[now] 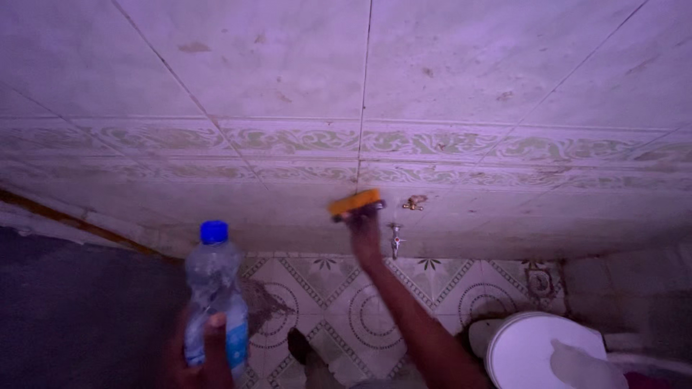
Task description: The person scrubs a tiled bathroom wall using a handheld brush and a plastic bottle containing liquid. They repeatedly apply liquid from the bottle onto the brush and scrub the wall surface in a continuous motion.
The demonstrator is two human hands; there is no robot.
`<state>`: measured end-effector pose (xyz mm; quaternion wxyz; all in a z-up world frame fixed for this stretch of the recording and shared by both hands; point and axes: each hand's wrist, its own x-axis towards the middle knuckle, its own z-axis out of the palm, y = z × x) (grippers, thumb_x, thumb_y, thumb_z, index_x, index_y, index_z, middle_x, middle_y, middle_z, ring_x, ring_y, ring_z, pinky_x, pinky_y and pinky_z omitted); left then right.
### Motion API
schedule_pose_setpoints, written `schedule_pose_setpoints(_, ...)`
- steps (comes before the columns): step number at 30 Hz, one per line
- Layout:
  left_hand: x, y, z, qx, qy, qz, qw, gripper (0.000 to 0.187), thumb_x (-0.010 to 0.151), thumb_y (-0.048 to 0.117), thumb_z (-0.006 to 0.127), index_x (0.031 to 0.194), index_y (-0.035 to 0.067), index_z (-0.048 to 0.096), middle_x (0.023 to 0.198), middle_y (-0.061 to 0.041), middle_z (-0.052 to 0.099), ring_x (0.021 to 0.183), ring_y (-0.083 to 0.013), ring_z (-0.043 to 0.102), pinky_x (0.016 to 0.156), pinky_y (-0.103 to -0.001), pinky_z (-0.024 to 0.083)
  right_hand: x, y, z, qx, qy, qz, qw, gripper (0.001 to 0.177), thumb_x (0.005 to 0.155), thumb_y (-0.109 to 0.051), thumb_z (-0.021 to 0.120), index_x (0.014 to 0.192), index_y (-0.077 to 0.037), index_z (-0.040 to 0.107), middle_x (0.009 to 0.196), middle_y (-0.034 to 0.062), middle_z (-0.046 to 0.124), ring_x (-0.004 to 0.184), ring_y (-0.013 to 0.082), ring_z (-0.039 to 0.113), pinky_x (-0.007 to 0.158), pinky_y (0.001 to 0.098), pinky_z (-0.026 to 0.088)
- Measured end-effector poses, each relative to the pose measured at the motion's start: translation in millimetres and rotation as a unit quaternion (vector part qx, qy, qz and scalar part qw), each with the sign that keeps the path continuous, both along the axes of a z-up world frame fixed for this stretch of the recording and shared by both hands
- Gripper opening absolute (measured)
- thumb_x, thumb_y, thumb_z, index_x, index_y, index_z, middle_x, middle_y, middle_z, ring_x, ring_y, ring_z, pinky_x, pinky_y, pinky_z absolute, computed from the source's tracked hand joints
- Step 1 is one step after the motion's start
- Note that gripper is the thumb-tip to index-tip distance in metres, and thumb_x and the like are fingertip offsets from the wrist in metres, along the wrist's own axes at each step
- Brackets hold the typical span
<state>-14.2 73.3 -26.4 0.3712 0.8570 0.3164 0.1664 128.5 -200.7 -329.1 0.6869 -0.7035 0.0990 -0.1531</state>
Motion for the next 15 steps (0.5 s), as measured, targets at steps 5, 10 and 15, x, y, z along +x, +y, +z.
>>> schedule_pose_setpoints(5,10,26,3,0.002,-0.016,0.035,0.999,0.058,0.087,0.053,0.062,0.129,0.013,0.068,0.116,-0.017,0.074,0.109,-0.0341,0.072,0.091,-0.044,0.055,-39,-124,25,-0.227,-0.017,-0.037,0.973,0.036,0.089,-0.013,0.071,0.119,-0.003,0.053,0.111,0.0118,0.065,0.101,0.0268,0.066,0.091,0.0386,0.053)
schedule_pose_setpoints(10,3,56,9,0.009,-0.020,0.080,0.997,0.059,0.087,0.053,0.062,0.129,0.013,0.068,0.116,-0.017,0.074,0.109,-0.0340,0.073,0.091,-0.044,0.055,-72,-186,72,-0.315,0.066,-0.109,0.941,0.053,0.089,-0.016,0.075,0.130,0.002,0.048,0.115,0.0166,0.065,0.106,0.0344,0.065,0.091,0.0424,0.050)
schedule_pose_setpoints(15,-5,44,10,0.009,-0.007,0.056,0.998,0.059,0.086,0.054,0.062,0.129,0.013,0.068,0.116,-0.017,0.074,0.109,-0.0340,0.073,0.091,-0.044,0.055,-59,-117,122,-0.341,-0.032,-0.208,0.916,0.055,0.088,-0.012,0.070,0.140,0.000,0.052,0.120,0.0176,0.065,0.109,0.0361,0.063,0.100,0.0436,0.047)
